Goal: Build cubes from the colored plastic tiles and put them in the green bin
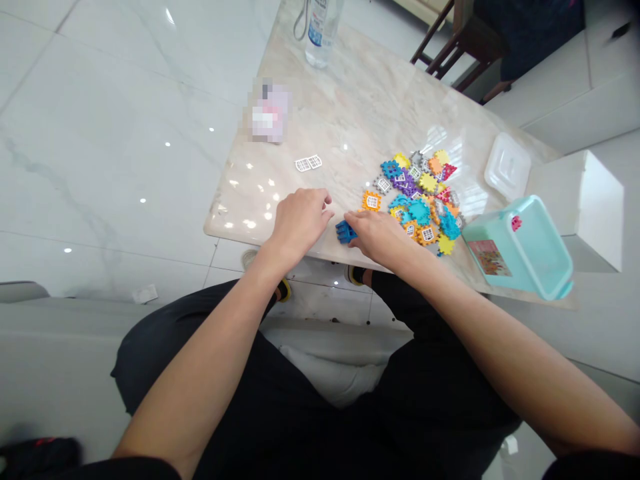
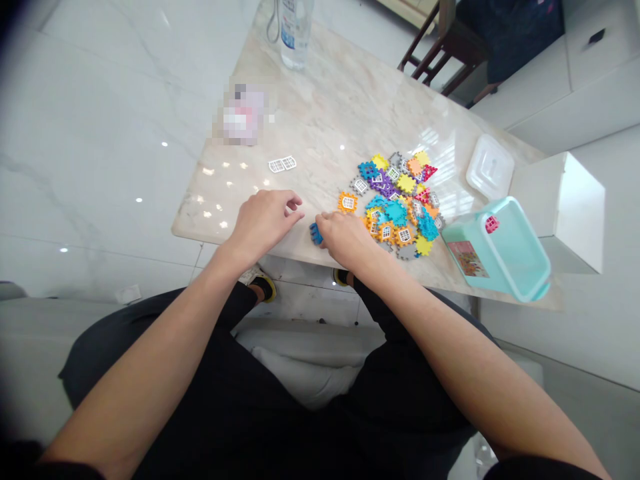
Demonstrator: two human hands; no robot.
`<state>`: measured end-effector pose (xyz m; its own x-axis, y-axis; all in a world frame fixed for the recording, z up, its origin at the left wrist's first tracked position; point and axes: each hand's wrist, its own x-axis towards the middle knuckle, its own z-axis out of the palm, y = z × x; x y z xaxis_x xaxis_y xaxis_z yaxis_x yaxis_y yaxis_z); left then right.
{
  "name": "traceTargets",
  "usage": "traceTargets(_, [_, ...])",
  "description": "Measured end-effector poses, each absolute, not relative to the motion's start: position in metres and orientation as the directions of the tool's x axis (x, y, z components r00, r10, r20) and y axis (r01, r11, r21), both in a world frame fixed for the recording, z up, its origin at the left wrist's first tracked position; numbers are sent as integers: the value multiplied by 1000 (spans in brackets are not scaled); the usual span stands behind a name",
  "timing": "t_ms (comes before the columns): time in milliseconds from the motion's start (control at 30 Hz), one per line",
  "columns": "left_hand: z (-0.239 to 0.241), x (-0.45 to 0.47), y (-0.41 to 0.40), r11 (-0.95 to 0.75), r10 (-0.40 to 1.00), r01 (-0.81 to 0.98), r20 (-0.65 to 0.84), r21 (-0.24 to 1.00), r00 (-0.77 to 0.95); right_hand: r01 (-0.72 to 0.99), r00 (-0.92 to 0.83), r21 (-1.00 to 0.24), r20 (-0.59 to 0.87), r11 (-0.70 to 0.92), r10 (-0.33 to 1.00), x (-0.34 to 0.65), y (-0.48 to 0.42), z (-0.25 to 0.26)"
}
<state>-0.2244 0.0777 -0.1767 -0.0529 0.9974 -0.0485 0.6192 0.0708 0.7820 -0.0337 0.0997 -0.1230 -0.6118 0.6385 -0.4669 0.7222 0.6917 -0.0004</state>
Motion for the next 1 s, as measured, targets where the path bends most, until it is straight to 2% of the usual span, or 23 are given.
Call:
traceTargets(333, [-160,-231,76,59,995,668,13,742,-103,685,-665,-75,-472,725,579,-23,114,-125])
traceTargets(600, [-144,-233,75,101,994,787,-32,609,-102,659,-698,-109,-458,745,550,-13,121,-136])
traceTargets(833, [-143,-235,73,111,993,811,-31,574,-115,620,-721,-73,-447,782,530,-14,120,-137])
traceTargets(933, [-139,-238,76,109,993,812,-22,574,-118,635,-722,-64,-404,770,562,-9,123,-129])
traceTargets(1000, [-134,-241,82,100,993,816,-2,570,-120,676,-711,-70,-325,734,624,0,126,-116])
